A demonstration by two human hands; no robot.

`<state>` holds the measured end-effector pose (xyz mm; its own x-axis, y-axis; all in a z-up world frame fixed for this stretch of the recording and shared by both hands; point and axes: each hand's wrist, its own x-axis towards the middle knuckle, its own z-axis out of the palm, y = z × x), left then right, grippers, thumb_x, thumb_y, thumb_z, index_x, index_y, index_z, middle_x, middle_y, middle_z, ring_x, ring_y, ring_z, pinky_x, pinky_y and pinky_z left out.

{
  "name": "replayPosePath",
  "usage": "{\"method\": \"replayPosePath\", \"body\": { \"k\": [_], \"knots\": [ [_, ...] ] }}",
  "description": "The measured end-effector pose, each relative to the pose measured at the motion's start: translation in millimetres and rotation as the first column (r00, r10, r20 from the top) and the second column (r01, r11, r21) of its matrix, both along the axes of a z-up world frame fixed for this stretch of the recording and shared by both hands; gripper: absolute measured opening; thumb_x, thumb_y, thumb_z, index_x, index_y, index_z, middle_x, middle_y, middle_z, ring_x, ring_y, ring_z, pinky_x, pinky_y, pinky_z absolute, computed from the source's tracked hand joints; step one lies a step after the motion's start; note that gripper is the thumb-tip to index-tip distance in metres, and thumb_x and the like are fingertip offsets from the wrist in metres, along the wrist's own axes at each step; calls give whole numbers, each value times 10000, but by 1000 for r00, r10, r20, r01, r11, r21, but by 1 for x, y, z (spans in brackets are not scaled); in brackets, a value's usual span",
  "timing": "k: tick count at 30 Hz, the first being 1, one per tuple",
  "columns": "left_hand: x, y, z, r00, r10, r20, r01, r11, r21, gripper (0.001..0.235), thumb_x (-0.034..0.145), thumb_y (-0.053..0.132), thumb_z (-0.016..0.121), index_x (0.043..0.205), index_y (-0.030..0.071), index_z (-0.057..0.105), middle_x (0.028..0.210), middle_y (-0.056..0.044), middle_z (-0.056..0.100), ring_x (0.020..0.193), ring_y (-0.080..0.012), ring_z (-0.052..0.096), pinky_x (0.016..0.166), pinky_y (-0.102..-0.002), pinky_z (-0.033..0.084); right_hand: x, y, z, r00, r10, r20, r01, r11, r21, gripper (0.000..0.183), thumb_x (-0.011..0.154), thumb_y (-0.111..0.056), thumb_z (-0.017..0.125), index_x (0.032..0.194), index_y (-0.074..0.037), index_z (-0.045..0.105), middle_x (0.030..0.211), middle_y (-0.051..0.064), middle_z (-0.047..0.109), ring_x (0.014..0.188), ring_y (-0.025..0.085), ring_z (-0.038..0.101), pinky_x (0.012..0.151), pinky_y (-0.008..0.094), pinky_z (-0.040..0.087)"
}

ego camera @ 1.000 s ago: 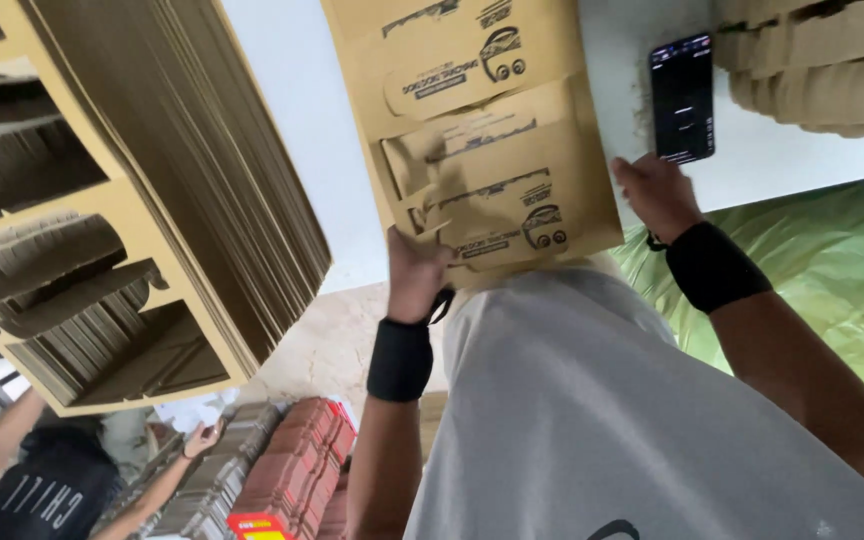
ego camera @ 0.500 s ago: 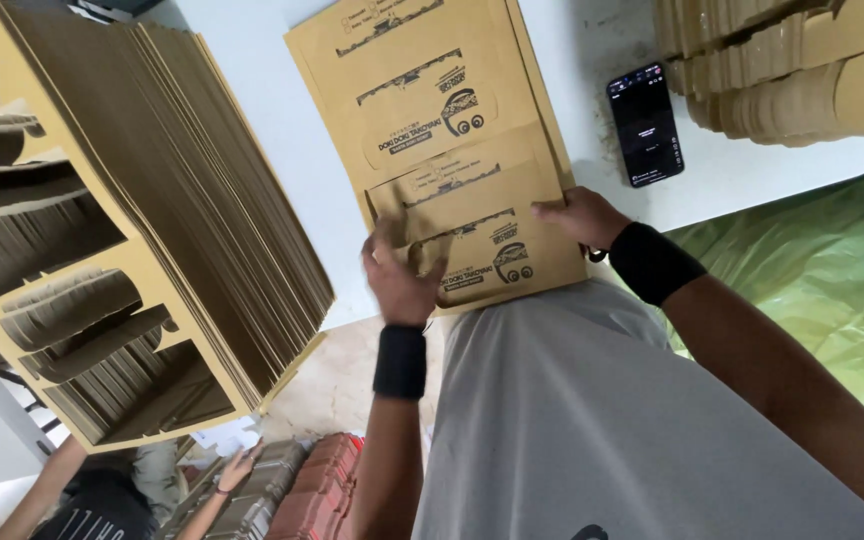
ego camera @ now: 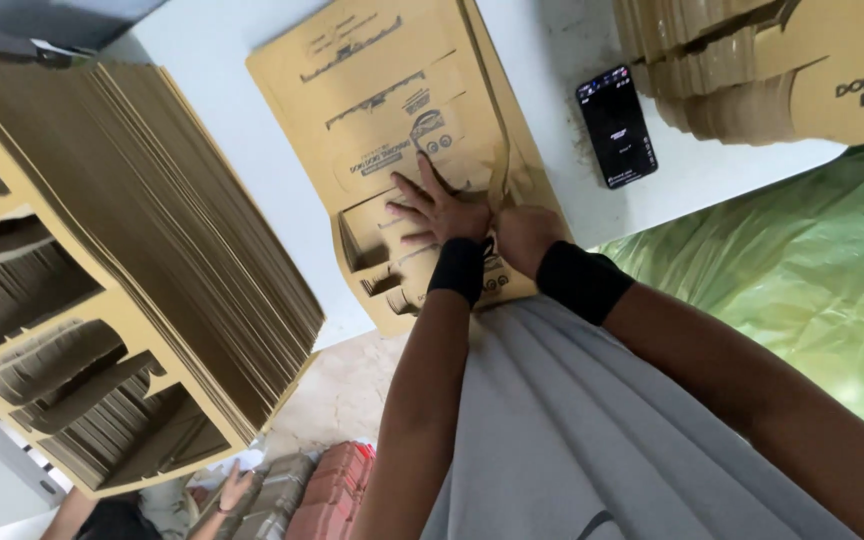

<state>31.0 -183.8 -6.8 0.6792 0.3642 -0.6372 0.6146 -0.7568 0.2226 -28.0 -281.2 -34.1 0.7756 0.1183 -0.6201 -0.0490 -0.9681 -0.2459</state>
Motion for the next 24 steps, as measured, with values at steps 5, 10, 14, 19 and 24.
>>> {"method": "replayPosePath", "body": {
  "k": [5,10,14,19,24],
  "knots": [
    [5,15,43,998,-14,63,28,973,-229,1326,740,547,862,1639,409,-102,1700,-110,-269,1509,-516,-275,1114,-806,-137,7,-60,41,810,-447,-378,564,770,298,563,1007,-350,544,1362,86,547,1114,337,693,1091,501,674,877,595,574],
    [-21,24,46,967,-249,46,253,937,-240,1315,790,426,884,1634,420,-125,1686,-156,-277,1506,-516,-277,1120,-797,-122,-3,-70,29,711,-508,-487,680,675,288,607,985,-330,549,1433,74,484,1154,285,668,1115,459,662,853,554,587],
    [-19,21,41,975,-221,-7,211,943,-257,1397,694,539,911,1624,454,-129,1674,-150,-325,1499,-532,-280,1101,-817,-119,-4,-62,27,742,-516,-427,648,715,262,430,984,-262,502,1224,88,564,958,265,677,900,398,701,693,492,605],
    [-22,18,39,971,-240,0,236,952,-196,1219,835,355,817,1629,464,-101,1687,-161,-289,1505,-532,-275,1102,-817,-95,1,-42,29,737,-548,-395,648,739,184,517,974,-267,502,1290,143,497,1054,344,657,917,448,708,610,502,591],
    [-28,30,28,953,-300,35,301,933,-198,1290,775,514,872,1626,484,-97,1687,-154,-288,1512,-529,-251,1103,-829,-55,-3,-35,57,405,-670,-621,906,385,176,785,890,-363,630,1491,81,394,1039,202,599,716,257,659,558,403,582]
  ]
}}
